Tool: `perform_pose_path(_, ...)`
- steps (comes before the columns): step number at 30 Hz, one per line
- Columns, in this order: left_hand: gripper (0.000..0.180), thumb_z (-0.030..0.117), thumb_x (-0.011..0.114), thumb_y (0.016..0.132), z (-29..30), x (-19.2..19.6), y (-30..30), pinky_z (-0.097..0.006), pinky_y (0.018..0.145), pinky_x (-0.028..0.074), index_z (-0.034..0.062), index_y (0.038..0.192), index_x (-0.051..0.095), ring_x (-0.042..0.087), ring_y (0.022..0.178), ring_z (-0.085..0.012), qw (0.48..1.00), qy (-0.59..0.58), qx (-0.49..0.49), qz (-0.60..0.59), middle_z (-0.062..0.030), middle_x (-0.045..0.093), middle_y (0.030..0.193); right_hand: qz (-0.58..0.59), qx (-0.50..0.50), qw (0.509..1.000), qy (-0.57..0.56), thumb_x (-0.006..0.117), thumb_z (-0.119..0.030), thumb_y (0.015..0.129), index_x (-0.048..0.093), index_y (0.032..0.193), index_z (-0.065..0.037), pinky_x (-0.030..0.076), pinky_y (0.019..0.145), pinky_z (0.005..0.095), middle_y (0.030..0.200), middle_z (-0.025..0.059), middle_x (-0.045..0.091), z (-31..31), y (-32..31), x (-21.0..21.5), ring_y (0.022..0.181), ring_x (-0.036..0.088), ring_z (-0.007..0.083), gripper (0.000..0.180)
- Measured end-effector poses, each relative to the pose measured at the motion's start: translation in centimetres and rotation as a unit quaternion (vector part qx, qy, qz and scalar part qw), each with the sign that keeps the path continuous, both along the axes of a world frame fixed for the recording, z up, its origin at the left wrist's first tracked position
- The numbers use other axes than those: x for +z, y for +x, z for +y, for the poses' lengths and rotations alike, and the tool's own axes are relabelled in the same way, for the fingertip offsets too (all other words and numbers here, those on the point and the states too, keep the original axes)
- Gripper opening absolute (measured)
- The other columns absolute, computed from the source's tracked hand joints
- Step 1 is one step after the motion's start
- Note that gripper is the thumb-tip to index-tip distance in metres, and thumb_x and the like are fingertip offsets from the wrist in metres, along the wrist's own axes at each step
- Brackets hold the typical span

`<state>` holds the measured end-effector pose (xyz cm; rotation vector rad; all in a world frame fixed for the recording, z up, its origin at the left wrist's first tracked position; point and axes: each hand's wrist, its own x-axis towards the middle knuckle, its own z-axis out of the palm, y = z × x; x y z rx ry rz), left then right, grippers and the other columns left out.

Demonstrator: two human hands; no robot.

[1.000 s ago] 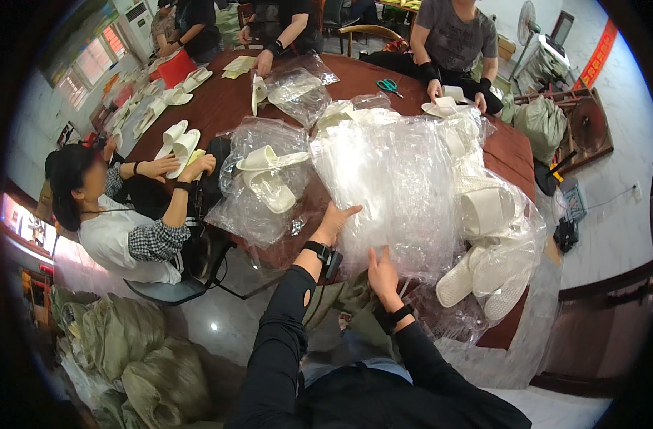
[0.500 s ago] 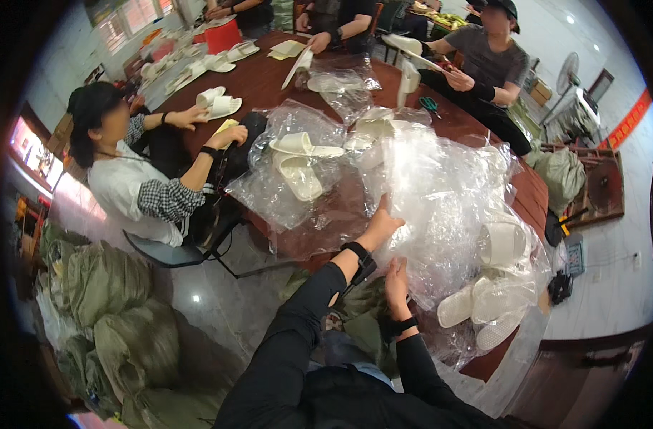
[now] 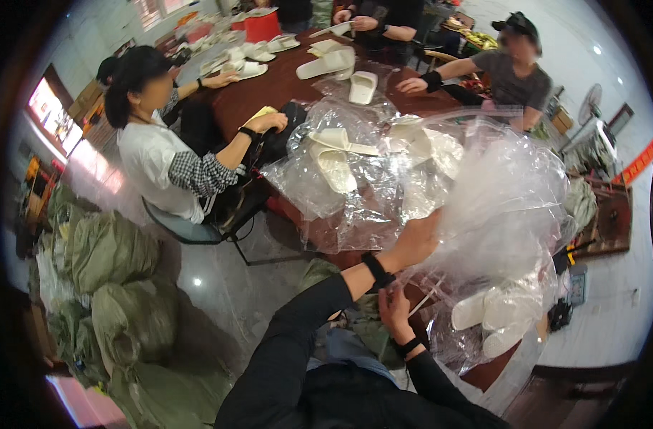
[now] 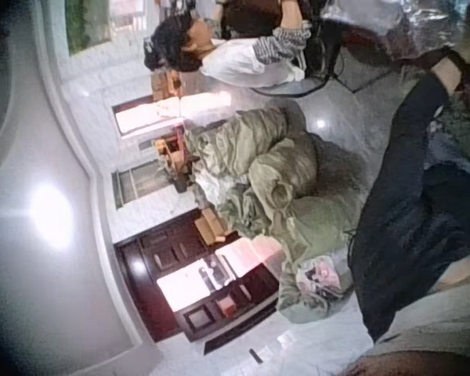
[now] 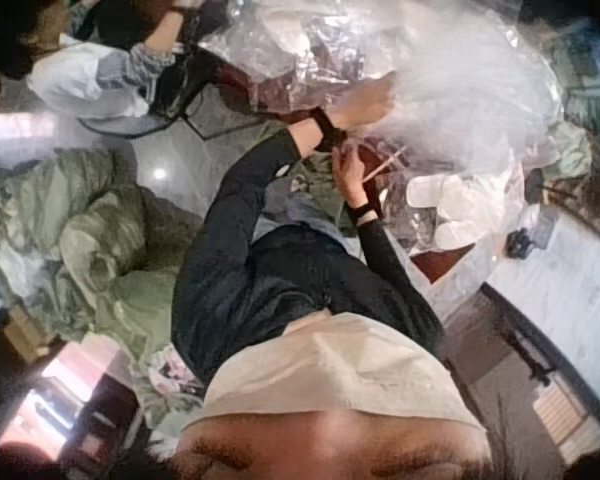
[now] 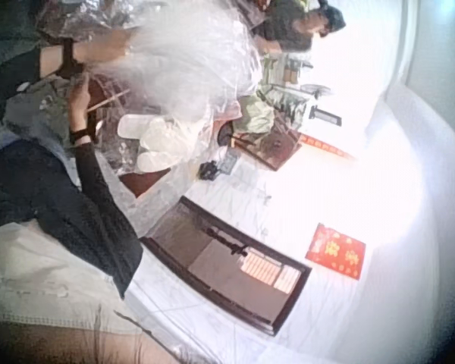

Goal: Packing slippers from a large bag into individual plastic wraps and organizing them on a table.

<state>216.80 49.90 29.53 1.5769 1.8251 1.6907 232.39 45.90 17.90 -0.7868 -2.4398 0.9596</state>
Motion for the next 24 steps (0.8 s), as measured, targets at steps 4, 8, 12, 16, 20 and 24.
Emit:
perform_pose_path(4,0.056,0.004,0.051,0.071,-5.8,1.3,-0.5,-0.042,0.064,0.047,0.0008,0.126,0.041,0.057,0.074,-0.04,0.996,0.064,0.013,0.068,-0.0234,0.059,0.088,-0.039,0.031,0.996,0.071,0.055,-0.015,0.079,0.057,0.097,-0.003,0.048,0.059,0.0413,0.091,0.0197,0.06,-1.7,-2.9,-1.6,0.068,0.059,0.0342,0.022)
perform_pose_path(8,0.039,0.005,0.053,0.072,-15.5,0.1,-1.6,-0.036,0.066,0.049,0.0002,0.111,0.055,0.06,0.076,-0.0365,0.999,0.019,0.028,-0.029,-0.0198,0.061,0.091,-0.134,0.094,0.968,0.19,0.054,-0.015,0.078,0.061,0.089,-0.004,0.048,0.059,0.0414,0.09,0.0196,0.06,-3.1,-4.2,-4.9,0.066,0.058,0.0336,0.018)
perform_pose_path(12,0.024,0.002,0.057,0.072,-26.0,2.1,-1.7,-0.031,0.062,0.048,-0.0001,0.096,0.06,0.061,0.066,-0.0271,0.982,0.064,0.145,-0.098,-0.0143,0.064,0.077,-0.023,0.159,0.942,0.295,0.054,-0.022,0.077,0.062,0.087,-0.006,0.048,0.058,0.0381,0.082,0.0107,0.061,-6.6,-4.8,-5.0,0.073,0.06,0.0294,0.02)
perform_pose_path(16,0.021,0.002,0.059,0.074,-38.2,0.6,-2.9,-0.031,0.061,0.048,0.001,0.095,0.059,0.061,0.067,-0.0277,0.945,0.03,0.313,0.088,-0.0152,0.064,0.08,-0.014,0.197,0.943,0.268,0.054,-0.023,0.078,0.058,0.1,-0.009,0.048,0.058,0.0403,0.088,0.013,0.06,-10.6,-4.4,-5.9,0.072,0.059,0.0308,0.026)
perform_pose_path(20,0.037,0.002,0.061,0.071,-51.6,-0.7,-1.2,-0.032,0.062,0.048,0.003,0.108,0.055,0.061,0.072,-0.029,0.919,-0.001,0.395,-0.004,-0.0159,0.063,0.088,-0.214,0.113,0.965,0.103,0.062,-0.043,0.075,0.038,0.126,-0.005,0.049,0.066,0.0444,0.097,0.017,0.061,-17.4,-5.7,-4.8,0.08,0.061,0.0331,0.068)
perform_pose_path(24,0.056,-0.001,0.057,0.068,-61.9,-3.1,2.4,-0.034,0.06,0.048,0.0113,0.123,0.049,0.06,0.071,-0.0289,0.829,-0.117,0.532,0.128,-0.0142,0.061,0.084,-0.543,0.257,0.78,0.176,0.068,-0.059,0.061,0.044,0.126,-0.008,0.047,0.083,0.0412,0.111,0.0162,0.058,-17.4,-3.0,-11.0,0.106,0.055,0.0298,0.086)
